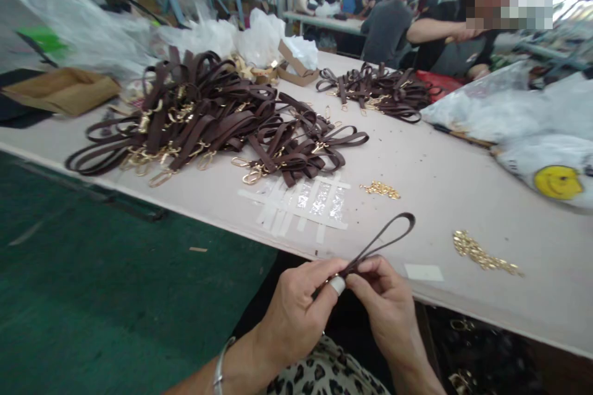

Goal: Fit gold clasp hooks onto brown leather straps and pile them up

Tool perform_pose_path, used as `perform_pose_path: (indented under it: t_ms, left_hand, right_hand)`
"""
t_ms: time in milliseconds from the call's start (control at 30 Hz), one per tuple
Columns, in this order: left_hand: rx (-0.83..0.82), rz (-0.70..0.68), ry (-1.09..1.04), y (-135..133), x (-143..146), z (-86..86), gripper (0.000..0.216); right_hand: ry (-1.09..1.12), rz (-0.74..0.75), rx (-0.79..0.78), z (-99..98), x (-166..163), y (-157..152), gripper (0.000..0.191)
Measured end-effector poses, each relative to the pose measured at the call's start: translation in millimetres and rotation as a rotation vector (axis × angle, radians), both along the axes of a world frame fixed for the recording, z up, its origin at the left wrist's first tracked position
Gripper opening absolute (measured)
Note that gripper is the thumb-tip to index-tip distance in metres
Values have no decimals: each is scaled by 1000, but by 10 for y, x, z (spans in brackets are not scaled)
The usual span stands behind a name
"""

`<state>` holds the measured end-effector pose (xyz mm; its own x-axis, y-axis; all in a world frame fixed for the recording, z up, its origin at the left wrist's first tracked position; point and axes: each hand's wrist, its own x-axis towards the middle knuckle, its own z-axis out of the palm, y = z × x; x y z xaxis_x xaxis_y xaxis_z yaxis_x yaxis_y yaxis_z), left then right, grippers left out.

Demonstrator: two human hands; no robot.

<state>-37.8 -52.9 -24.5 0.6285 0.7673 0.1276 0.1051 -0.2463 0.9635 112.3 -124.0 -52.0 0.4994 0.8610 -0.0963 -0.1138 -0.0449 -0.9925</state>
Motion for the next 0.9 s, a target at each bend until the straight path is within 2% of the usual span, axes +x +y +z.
perform_pose_path:
  t_ms: [67, 133, 200, 300, 367, 433, 533, 633, 733, 900]
  left_hand:
    - [44, -17, 15, 12, -6, -19, 32]
    - [-1, -36, 26, 29, 8, -34, 29]
    - [-169, -57, 13, 47, 40, -46, 26]
    - [-571, -54, -74, 58, 95, -70, 21]
    - [-780, -11, -144, 61, 114, -94, 24]
    - [-872, 40, -167, 69, 116, -120, 32]
    - [-897, 57, -103, 91, 104, -151, 40]
    - [-892, 26, -15, 95, 110, -177, 42]
    - [-892, 27, 44, 71, 136, -198, 40]
    - [-857, 75, 61, 61, 149, -144, 33]
  right_hand:
    - [24, -26, 22, -10, -32, 17, 22]
    - [26, -20, 28, -2, -57, 30, 22]
    - [-1, 23, 12, 23, -48, 23, 20]
    - [-189, 87, -52, 58, 136, -59, 17]
    - [-429, -12, -110, 52, 421, -176, 19]
    - [-701, -201, -187, 17, 809, -330, 24]
    - [-1065, -398, -346, -61, 1410, -550, 29]
    - [-1342, -372, -449, -124, 1812, -646, 26]
    - [-1481, -289, -463, -147, 1967, -609, 24]
    - [-1566, -192, -510, -126, 2052, -486, 23]
